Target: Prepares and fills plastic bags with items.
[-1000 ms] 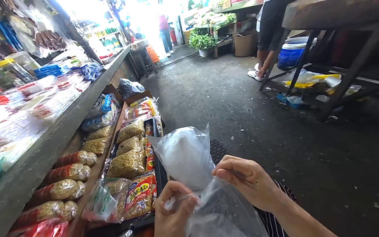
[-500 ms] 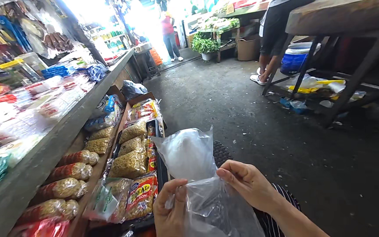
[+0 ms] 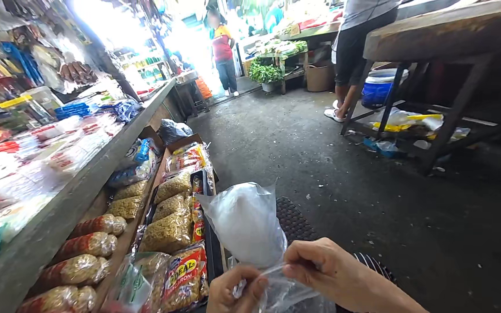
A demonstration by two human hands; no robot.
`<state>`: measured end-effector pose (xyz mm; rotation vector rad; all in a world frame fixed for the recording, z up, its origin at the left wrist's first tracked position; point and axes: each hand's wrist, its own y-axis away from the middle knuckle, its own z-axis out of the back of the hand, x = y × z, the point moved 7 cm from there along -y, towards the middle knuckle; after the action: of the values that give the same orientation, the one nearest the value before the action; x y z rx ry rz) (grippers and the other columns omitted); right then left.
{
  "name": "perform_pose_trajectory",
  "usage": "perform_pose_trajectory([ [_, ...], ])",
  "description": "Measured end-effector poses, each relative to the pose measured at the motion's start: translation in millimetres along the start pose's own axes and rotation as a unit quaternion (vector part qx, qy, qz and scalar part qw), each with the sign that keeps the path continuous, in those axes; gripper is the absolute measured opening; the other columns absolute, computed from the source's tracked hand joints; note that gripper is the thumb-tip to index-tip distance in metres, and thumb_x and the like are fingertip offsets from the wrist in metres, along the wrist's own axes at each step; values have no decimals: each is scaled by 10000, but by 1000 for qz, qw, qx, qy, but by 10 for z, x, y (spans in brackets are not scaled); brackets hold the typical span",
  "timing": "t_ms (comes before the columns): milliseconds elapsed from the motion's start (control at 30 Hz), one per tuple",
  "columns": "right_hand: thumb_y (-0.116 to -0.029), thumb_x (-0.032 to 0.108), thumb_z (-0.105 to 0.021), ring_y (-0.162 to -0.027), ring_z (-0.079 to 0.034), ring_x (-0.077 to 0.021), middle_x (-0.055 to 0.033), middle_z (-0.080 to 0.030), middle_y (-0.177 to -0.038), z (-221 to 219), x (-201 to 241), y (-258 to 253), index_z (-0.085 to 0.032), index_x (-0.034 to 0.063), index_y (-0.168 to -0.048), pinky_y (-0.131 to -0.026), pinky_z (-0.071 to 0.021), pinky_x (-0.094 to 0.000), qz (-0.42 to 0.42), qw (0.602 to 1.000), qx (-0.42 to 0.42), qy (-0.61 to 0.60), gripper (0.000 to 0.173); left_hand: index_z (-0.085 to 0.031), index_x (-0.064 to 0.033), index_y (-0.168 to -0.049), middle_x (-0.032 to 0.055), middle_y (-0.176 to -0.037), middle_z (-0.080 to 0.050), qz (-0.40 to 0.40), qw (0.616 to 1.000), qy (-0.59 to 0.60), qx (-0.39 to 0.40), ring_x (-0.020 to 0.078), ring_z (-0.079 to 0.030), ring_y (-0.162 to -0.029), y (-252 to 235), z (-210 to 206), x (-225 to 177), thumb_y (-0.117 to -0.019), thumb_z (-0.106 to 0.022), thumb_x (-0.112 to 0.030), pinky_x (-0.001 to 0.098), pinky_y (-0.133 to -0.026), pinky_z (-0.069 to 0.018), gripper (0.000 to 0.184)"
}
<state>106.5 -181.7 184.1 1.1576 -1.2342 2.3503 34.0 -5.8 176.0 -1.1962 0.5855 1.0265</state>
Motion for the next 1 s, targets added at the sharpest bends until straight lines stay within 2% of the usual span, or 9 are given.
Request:
perform_pose_trajectory([
  [100,-1011,374,-625,-532,-453,46,9,-533,-603,-27,-35,21,-670,24,-907,-494,-355,-110,-25,999,29,-10,368,-721,-173,-1035,-42,-1055,-759,1,992,118,-46,18,-708,-945,28,29,-11,-985,-665,-179,194,-831,-586,75],
  [267,-976,248,-689,-604,-537,48,-20,-645,-682,-31,-5,107,-718,-19,-939,-565,-424,-118,-37,978,184,-95,272,-726,-273,-1078,-150,-939,-715,-10,967,218,-130,-76,-654,-803,48,250,-16,-1011,-617,-280,111,-726,-547,128],
  [367,-1010,270,-648,-711,-574,86,26,-656,-762,135,-70,108,-696,28,-934,-646,-464,-78,-1,990,97,-98,258,-733,-254,-1102,-146,-956,-722,-12,968,240,-72,-83,-654,-826,66,276,22,-1016,-607,-278,107,-740,-544,154],
  [500,-1073,343,-516,-1045,-681,-72,6,-727,-1098,225,-94,33,-691,126,-1105,-916,-562,-240,49,971,2,-232,280,-717,-252,-1021,-185,-851,-675,24,977,187,97,-140,-575,-704,136,104,133,-1016,-611,-339,59,-627,-473,137],
  [600,-1083,337,-486,-728,-690,-1,68,-716,-818,73,-26,23,-676,173,-1122,-682,-582,-170,5,911,18,-412,254,-695,-173,-990,-126,-926,-672,4,957,206,206,-95,-593,-836,173,-53,223,-1055,-555,-326,109,-746,-486,217],
  [700,-1078,308,-512,-545,-520,65,120,-535,-636,52,-62,46,-646,168,-1090,-524,-452,-109,-32,907,38,-418,194,-754,-233,-1002,-104,-991,-735,-27,955,283,81,-28,-669,-907,173,110,201,-1051,-506,-430,158,-810,-535,320],
  [767,-1051,314,-573,-552,-500,99,137,-578,-679,77,-159,69,-640,215,-1162,-510,-423,-83,-54,939,21,-339,163,-756,-243,-999,-99,-915,-736,-31,939,342,0,-28,-679,-833,185,255,161,-1031,-519,-453,144,-743,-546,318],
  [900,-1016,269,-622,-787,-643,42,100,-709,-970,254,-97,9,-662,222,-1269,-704,-541,-131,14,932,-48,-358,260,-752,-239,-1049,-131,-922,-718,-10,951,306,46,-66,-647,-795,156,300,206,-1030,-508,-495,115,-697,-523,354],
  [1000,-1019,246,-608,-783,-649,4,56,-711,-997,317,-7,-147,-682,186,-1237,-689,-545,-155,35,916,-41,-398,237,-762,-227,-1006,-115,-994,-723,22,954,298,4,-57,-652,-838,51,346,228,-981,-650,-316,116,-723,-529,145],
])
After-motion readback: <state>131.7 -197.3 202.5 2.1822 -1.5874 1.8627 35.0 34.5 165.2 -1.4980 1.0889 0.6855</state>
